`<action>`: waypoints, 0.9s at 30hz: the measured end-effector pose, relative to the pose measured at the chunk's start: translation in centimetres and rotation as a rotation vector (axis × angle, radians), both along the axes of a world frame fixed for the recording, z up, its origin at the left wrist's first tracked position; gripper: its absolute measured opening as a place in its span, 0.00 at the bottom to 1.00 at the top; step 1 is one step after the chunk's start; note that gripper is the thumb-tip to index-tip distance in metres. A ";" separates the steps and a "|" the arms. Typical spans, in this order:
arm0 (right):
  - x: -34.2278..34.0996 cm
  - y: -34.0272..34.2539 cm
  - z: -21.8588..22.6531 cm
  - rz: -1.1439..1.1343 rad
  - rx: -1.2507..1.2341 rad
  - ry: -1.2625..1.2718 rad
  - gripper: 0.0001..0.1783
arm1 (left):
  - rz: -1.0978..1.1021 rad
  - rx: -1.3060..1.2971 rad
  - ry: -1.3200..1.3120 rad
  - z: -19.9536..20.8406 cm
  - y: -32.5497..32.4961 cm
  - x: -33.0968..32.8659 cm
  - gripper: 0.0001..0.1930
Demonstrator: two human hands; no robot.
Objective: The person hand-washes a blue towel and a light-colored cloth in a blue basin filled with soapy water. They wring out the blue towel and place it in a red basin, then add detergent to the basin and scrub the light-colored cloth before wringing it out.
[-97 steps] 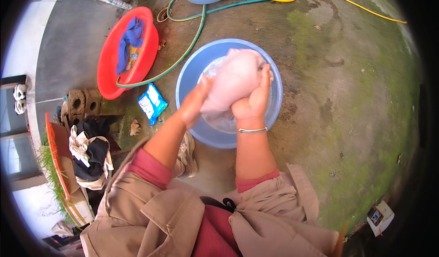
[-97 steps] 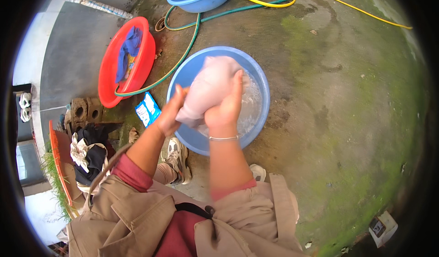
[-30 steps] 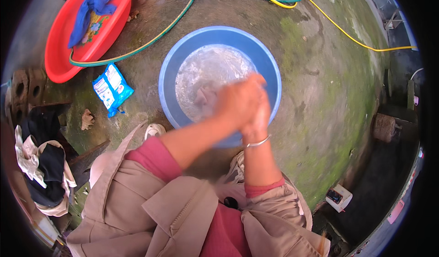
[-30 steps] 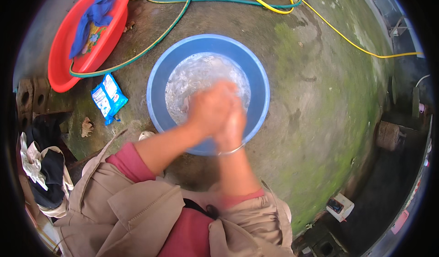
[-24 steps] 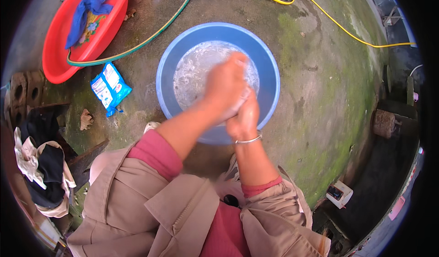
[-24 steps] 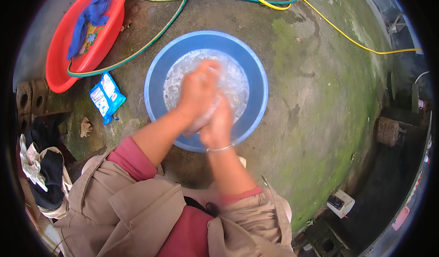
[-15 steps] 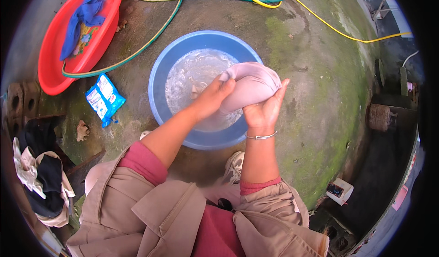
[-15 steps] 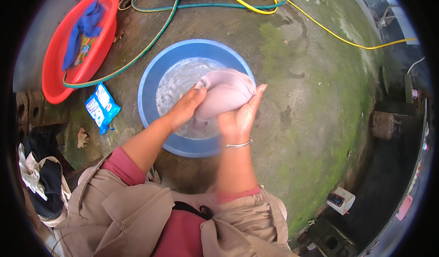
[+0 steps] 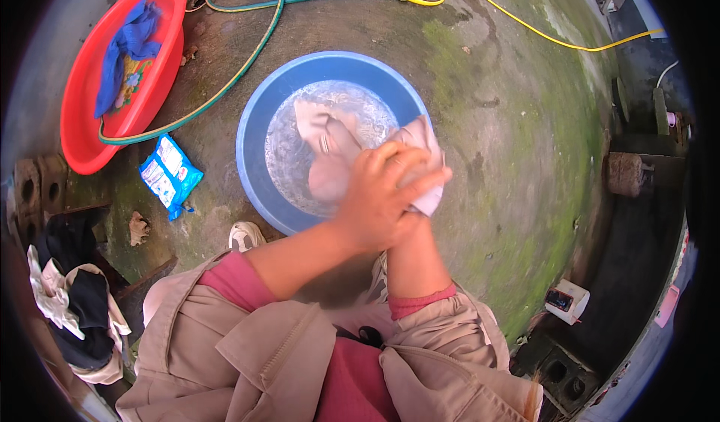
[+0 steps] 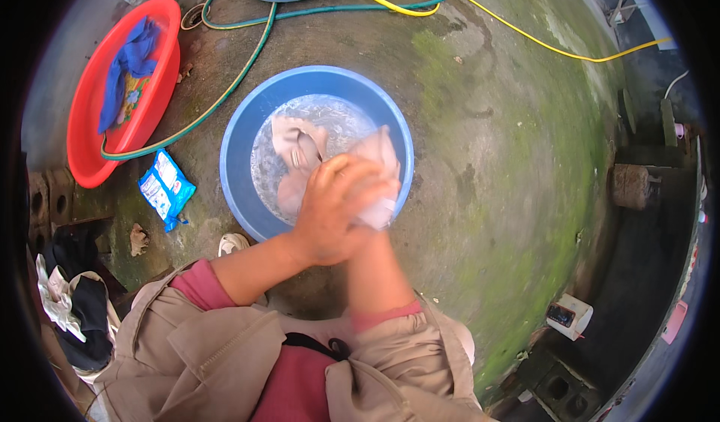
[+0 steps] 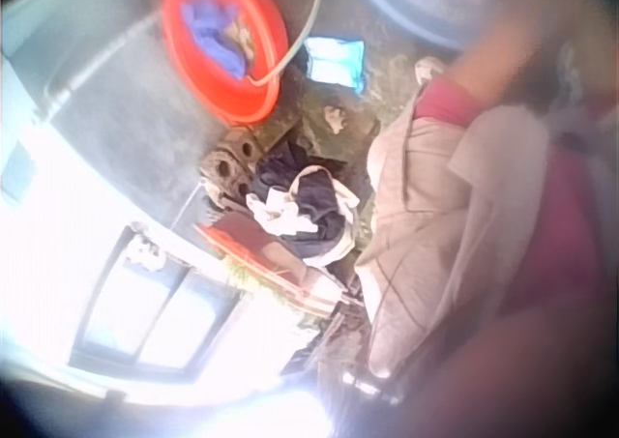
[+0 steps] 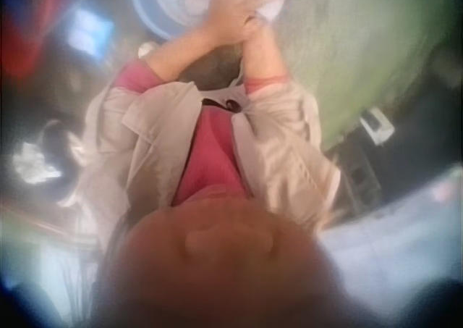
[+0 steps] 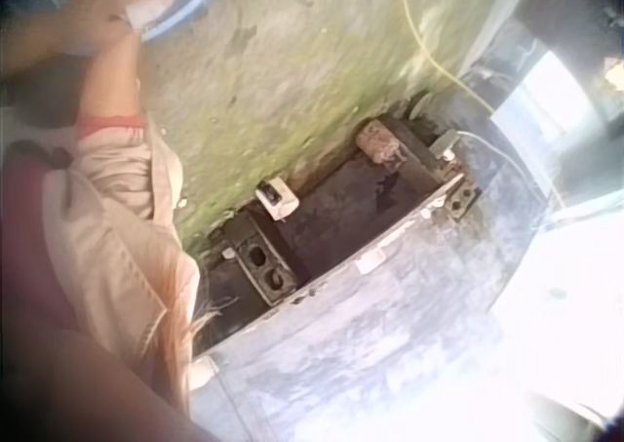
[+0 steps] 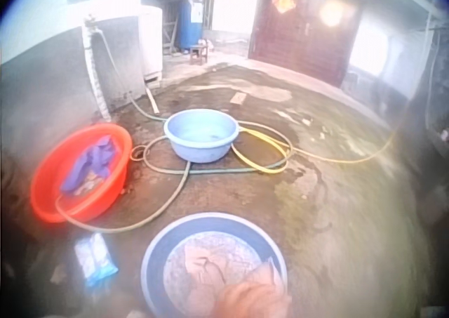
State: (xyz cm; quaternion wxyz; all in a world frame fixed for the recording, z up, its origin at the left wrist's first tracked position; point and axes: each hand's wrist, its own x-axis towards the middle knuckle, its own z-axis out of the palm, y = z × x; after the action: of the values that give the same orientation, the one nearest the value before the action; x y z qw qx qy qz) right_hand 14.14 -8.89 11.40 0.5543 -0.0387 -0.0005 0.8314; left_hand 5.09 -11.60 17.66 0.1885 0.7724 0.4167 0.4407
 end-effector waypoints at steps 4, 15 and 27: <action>-3.6 -1.6 1.9 -0.025 -0.511 -0.617 0.18 | 0.167 -0.413 -0.020 -0.6 2.9 -1.9 0.09; -2.7 -0.7 2.9 -0.018 -0.257 -0.466 0.20 | 0.360 -0.162 -0.160 -1.2 2.0 -0.4 0.07; -1.9 -1.7 0.9 0.002 -0.128 -0.692 0.11 | 0.133 -0.272 -0.095 -1.4 1.2 -0.9 0.07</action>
State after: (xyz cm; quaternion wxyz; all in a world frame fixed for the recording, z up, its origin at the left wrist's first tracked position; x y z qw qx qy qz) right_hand 12.23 -10.57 12.25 0.5171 -0.3529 -0.1361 0.7678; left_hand 4.21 -10.37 16.22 0.2811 0.6888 0.5134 0.4277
